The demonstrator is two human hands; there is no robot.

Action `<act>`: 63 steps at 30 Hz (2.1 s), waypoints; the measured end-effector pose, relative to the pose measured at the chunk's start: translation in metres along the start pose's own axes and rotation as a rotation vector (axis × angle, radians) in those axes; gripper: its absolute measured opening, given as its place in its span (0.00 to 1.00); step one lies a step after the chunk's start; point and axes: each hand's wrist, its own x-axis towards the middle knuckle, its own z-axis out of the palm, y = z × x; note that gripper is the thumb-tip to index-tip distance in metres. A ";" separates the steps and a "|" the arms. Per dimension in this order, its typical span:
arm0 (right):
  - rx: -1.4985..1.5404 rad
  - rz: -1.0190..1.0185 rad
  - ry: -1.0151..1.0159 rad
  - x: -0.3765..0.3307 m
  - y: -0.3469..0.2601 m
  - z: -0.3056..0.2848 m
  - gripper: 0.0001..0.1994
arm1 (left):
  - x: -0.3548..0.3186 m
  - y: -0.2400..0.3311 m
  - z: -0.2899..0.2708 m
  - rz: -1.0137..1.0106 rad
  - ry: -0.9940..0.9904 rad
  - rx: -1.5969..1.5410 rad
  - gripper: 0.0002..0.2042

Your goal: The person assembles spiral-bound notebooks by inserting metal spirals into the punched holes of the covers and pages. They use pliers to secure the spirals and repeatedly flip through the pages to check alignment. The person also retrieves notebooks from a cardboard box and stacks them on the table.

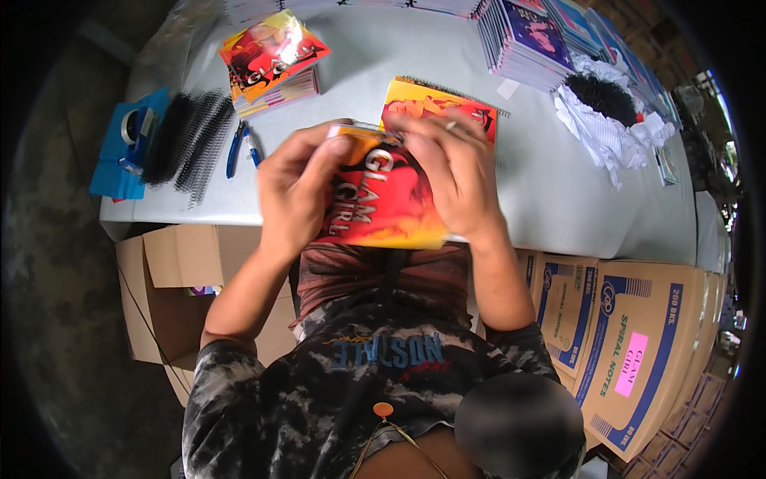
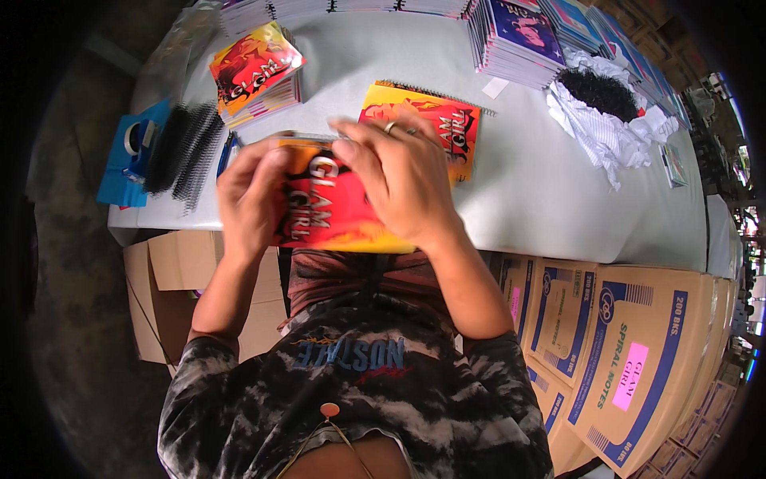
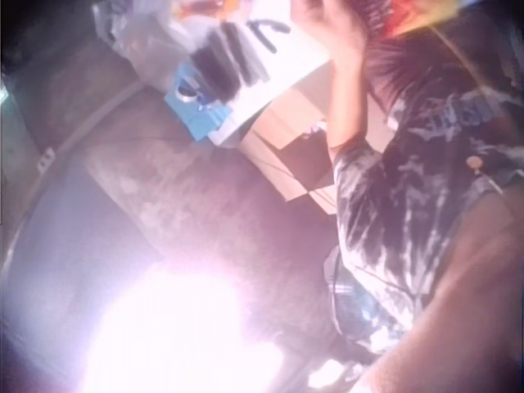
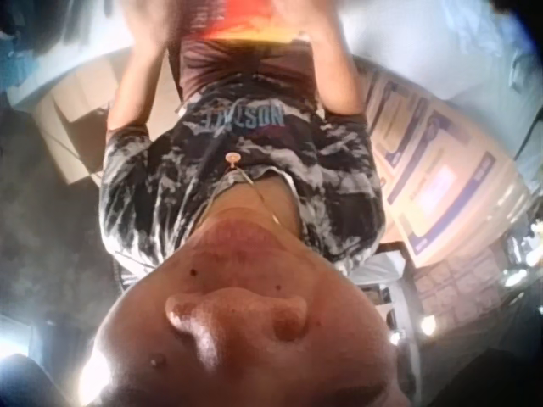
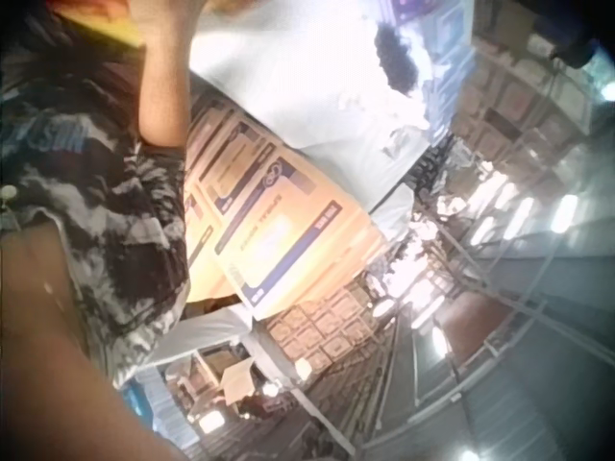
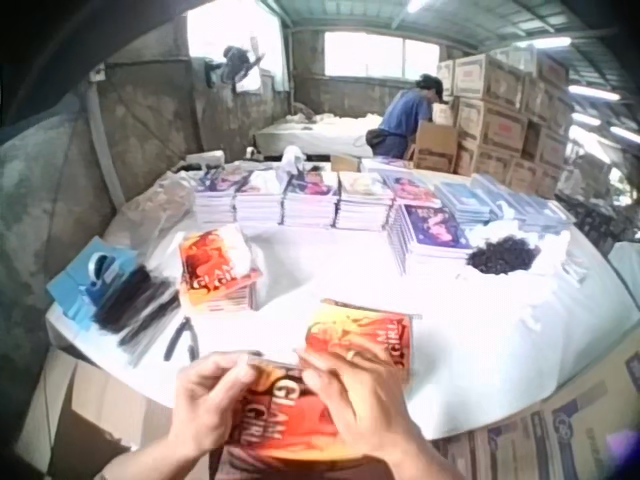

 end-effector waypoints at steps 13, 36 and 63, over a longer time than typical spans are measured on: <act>-0.001 0.332 0.007 -0.002 0.019 -0.002 0.11 | 0.079 -0.044 0.012 -0.040 -0.592 -0.206 0.05; -0.337 0.464 0.315 -0.101 0.141 0.011 0.40 | 0.068 -0.125 0.025 0.429 -0.150 0.941 0.31; 0.631 0.200 -0.054 -0.059 0.058 0.048 0.10 | -0.006 -0.138 -0.052 -0.174 -0.077 -0.051 0.17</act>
